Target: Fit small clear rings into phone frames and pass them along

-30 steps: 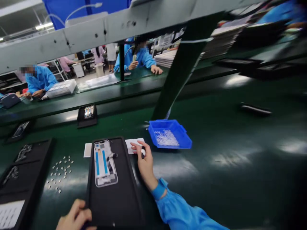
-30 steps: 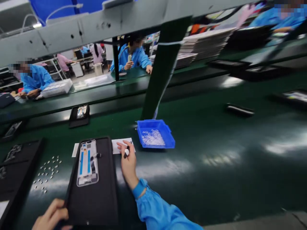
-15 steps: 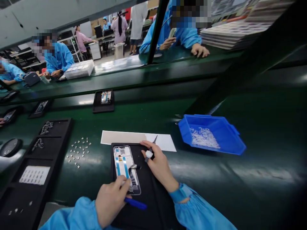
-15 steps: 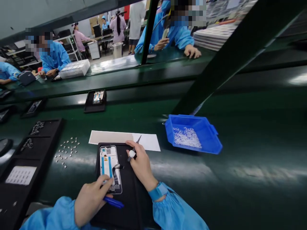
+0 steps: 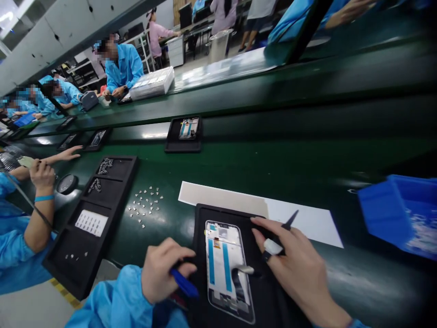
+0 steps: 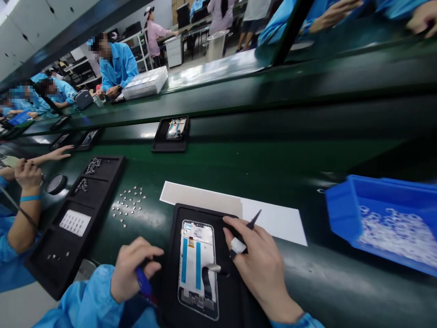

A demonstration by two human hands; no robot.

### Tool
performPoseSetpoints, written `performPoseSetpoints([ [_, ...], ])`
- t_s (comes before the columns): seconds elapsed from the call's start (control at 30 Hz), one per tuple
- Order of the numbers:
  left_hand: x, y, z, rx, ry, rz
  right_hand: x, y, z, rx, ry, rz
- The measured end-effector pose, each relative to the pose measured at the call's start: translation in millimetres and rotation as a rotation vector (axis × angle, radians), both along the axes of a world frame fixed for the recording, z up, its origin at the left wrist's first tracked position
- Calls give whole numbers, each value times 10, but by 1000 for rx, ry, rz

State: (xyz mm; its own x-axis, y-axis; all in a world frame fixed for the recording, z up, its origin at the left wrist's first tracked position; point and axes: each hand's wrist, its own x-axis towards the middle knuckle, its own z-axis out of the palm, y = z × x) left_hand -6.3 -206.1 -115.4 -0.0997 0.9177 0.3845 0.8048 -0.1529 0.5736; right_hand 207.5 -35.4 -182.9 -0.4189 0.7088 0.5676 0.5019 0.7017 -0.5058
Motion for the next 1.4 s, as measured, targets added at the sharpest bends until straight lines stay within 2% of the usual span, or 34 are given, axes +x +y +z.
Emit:
performPoseSetpoints([
  [0.07,-234,-51,-5,-18,-28,170,-17,-13,0,72,-62,107],
  [0.17,-564,-196,-98,-86,13,374,-50,-12,-54,118,-138,218],
  [0.33,-897,-421,-271,-200,115,561,-50,-6,-82,76,-164,234],
  [0.43,-937,-432,-329,-242,139,594,-22,-19,-32,37,-163,209],
  [0.63,-899,-351,-389,-283,196,580,-27,-46,31,-16,-104,197],
  [0.8,-880,-330,-339,-296,167,578,-38,-57,52,-19,-8,131],
  [0.9,-801,-243,-224,-255,-31,552,-42,-106,138,-34,51,90],
  [0.97,-691,-124,-138,-290,-307,531,-78,-176,231,-61,110,114],
  [1.03,-535,43,-70,-414,-678,485,-154,-269,327,-100,186,174],
  [1.1,-346,238,-29,-571,-1033,376,-258,-359,401,-149,255,248],
  [1.17,-152,431,-11,-675,-1267,239,-356,-417,438,-169,319,318],
  [1.3,135,720,1,-753,-1388,49,-427,-420,443,-176,381,342],
  [1.4,230,831,8,-762,-1367,9,-393,-387,444,-195,390,297],
])
